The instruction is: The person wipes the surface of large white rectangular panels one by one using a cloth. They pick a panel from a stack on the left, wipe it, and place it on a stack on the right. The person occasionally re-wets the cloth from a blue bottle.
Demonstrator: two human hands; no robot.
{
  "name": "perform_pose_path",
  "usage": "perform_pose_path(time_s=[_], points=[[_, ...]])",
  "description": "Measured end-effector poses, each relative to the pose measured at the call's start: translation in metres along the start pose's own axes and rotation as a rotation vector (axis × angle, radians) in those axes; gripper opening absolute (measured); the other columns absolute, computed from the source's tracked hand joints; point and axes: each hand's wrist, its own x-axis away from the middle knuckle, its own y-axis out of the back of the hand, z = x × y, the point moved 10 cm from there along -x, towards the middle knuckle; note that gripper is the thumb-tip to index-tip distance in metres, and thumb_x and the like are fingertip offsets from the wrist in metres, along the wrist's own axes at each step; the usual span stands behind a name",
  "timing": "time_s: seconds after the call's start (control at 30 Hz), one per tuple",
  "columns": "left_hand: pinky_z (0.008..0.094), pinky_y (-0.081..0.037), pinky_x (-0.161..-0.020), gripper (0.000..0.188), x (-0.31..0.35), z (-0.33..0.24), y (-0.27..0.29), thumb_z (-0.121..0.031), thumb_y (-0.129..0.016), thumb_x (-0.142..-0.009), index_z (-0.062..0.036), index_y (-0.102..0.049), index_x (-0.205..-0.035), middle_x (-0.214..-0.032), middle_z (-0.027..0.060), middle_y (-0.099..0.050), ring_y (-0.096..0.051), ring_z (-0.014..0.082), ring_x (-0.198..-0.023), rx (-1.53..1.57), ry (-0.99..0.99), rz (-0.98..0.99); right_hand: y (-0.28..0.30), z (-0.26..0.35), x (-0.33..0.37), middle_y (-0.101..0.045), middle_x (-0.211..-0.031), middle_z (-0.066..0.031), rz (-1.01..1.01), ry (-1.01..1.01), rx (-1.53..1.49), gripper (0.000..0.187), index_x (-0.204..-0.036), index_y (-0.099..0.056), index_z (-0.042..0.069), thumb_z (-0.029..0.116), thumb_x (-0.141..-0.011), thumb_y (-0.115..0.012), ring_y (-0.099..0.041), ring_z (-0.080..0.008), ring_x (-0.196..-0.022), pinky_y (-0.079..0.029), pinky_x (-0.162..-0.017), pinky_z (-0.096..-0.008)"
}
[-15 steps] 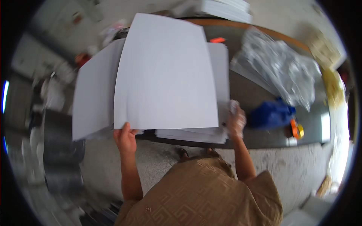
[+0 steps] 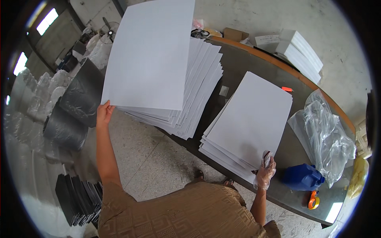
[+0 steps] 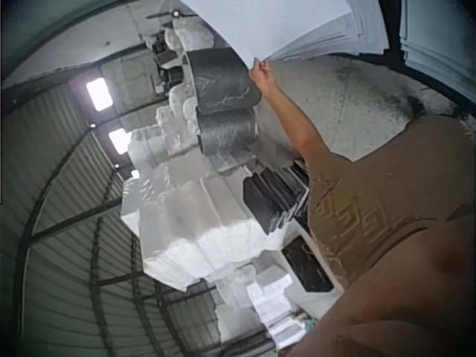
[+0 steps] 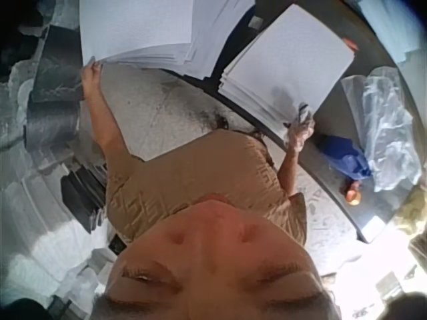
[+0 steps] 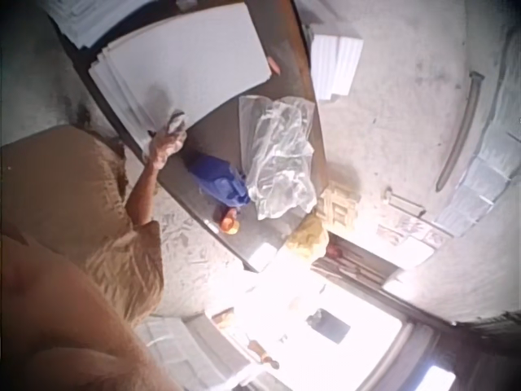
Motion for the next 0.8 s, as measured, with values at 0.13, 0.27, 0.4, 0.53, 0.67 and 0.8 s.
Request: perform_pose_path(time_s=[0.13, 0.27, 0.4, 0.53, 0.67, 0.8], points=[[0.0384, -0.058, -0.086, 0.021, -0.024, 0.042, 0.03, -0.001, -0.058, -0.094, 0.0061, -0.058, -0.113, -0.106, 0.0124, -0.067, -0.068, 0.0227, -0.093, -0.007, 0.087, -0.063, 0.001, 0.026, 0.001, -0.057, -0.109, -0.0188, -0.017, 0.064, 0.146, 0.046, -0.129, -0.053, 0.003, 0.011, -0.086, -0.07, -0.058, -0.0367, -0.1, -0.048, -0.087, -0.0445], [0.0389, -0.058, -0.086, 0.024, -0.047, 0.062, 0.051, -0.002, -0.058, -0.093, 0.0075, -0.057, -0.115, -0.108, 0.0138, -0.066, -0.067, 0.0231, -0.096, -0.121, 0.169, -0.045, -0.01, 0.04, 0.01, -0.057, -0.108, -0.0196, 0.016, 0.132, 0.179, 0.046, -0.129, -0.053, 0.003, 0.011, -0.087, -0.069, -0.059, -0.0376, -0.097, -0.047, -0.083, -0.0477], [0.036, -0.059, -0.079, 0.025, -0.057, 0.069, 0.062, -0.007, -0.062, -0.092, 0.008, -0.059, -0.112, -0.103, 0.0156, -0.066, -0.068, 0.0217, -0.09, -0.203, 0.246, -0.042, -0.025, 0.048, 0.019, -0.059, -0.117, -0.0219, 0.049, 0.028, 0.187, 0.044, -0.128, -0.056, 0.003, 0.016, -0.088, -0.07, -0.06, -0.0394, -0.105, -0.049, -0.088, -0.0464], [0.0397, -0.058, -0.085, 0.036, -0.038, 0.047, 0.024, -0.01, -0.063, -0.091, 0.0133, -0.055, -0.117, -0.101, 0.0199, -0.065, -0.067, 0.0251, -0.093, -0.447, 0.304, -0.103, -0.037, 0.056, 0.021, -0.059, -0.118, -0.0211, 0.088, -0.006, 0.188, 0.047, -0.13, -0.054, 0.004, 0.016, -0.087, -0.07, -0.06, -0.0397, -0.108, -0.048, -0.089, -0.0472], [0.0337, -0.055, -0.075, 0.041, -0.008, -0.033, 0.062, -0.017, -0.065, -0.094, 0.0114, -0.053, -0.121, -0.094, 0.0147, -0.063, -0.065, 0.0215, -0.088, -1.484, -0.379, -0.562, -0.064, 0.096, 0.012, -0.062, -0.105, -0.0215, 0.171, 0.047, 0.285, 0.042, -0.124, -0.06, 0.009, 0.018, -0.085, -0.071, -0.062, -0.0413, -0.095, -0.05, -0.08, -0.0488], [0.0362, -0.05, -0.065, 0.018, 0.157, 0.021, -0.132, -0.009, -0.063, -0.094, 0.004, -0.062, -0.106, -0.083, 0.0094, -0.061, -0.059, 0.0191, -0.073, -0.908, -1.3, 0.043, -0.09, 0.125, -0.001, -0.061, -0.098, -0.0181, 0.147, 0.297, 0.357, 0.049, -0.126, -0.06, 0.014, 0.016, -0.08, -0.076, -0.061, -0.0392, -0.09, -0.05, -0.077, -0.0479]])
